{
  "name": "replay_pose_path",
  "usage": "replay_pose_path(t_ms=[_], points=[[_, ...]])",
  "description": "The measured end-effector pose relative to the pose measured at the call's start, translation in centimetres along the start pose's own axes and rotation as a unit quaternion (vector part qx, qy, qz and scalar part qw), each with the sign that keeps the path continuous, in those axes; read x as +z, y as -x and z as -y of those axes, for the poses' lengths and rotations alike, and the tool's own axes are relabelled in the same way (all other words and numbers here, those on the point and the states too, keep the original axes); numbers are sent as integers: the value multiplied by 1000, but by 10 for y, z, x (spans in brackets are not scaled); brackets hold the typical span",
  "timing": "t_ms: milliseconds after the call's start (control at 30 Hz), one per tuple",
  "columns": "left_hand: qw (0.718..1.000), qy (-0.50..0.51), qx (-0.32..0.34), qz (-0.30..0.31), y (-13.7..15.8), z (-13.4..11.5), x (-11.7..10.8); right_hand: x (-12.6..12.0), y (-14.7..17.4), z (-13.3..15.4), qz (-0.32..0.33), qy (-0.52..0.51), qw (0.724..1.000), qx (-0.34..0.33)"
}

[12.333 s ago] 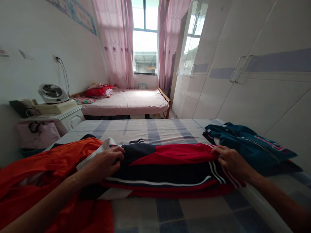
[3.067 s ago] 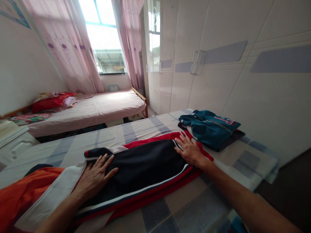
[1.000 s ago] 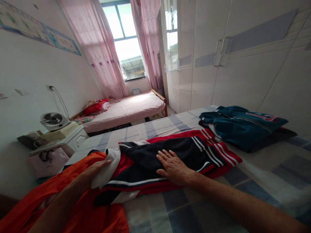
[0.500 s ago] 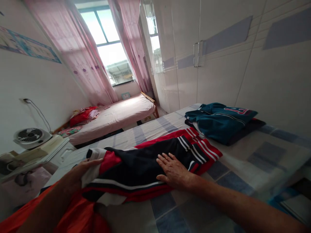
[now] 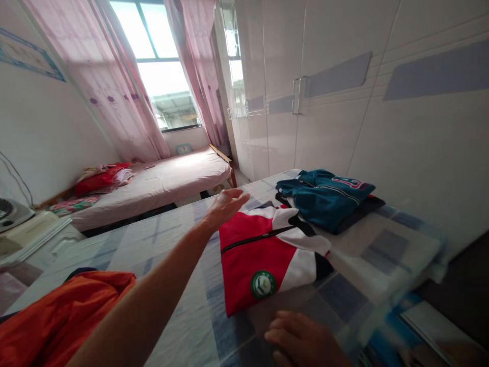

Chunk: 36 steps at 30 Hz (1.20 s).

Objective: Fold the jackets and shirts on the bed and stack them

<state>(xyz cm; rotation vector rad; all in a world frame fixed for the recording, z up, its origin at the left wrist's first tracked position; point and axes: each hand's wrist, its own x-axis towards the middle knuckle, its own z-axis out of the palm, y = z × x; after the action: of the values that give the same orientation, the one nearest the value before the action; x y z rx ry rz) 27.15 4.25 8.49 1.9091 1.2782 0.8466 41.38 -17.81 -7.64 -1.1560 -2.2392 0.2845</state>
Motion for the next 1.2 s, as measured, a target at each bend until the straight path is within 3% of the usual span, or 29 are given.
replay_pose_path(t_ms=[100,200,267,400,500,600,700,800,867,1033,1200], points=[[992,-1,-116,-40,7,46,-5,-33,9,-8,-79,-76,983,148],[977,43,-205,-30,20,81,-10,-62,10,-36,-198,-91,920,327],[967,91,-238,-8,25,95,-10,-75,7,-63,-243,-102,875,406],[948,185,-259,6,20,111,-4,-86,-9,-102,-227,-230,823,468],[930,244,-276,-1,11,121,0,-88,-23,-111,-203,-349,780,479],[912,290,-290,-13,4,131,3,-87,-32,-114,-222,-370,751,499],[897,339,-284,-11,0,136,8,-89,-34,-118,-197,-392,757,484],[881,385,-275,-9,0,132,15,-94,-39,-119,-89,-428,785,440],[871,404,-277,-21,1,127,18,-99,-45,-117,-53,-432,791,430],[848,442,-285,-61,14,112,12,-101,-60,-111,-94,-397,799,442],[829,466,-297,-92,51,97,-14,-108,-80,-113,-48,-451,805,383]])
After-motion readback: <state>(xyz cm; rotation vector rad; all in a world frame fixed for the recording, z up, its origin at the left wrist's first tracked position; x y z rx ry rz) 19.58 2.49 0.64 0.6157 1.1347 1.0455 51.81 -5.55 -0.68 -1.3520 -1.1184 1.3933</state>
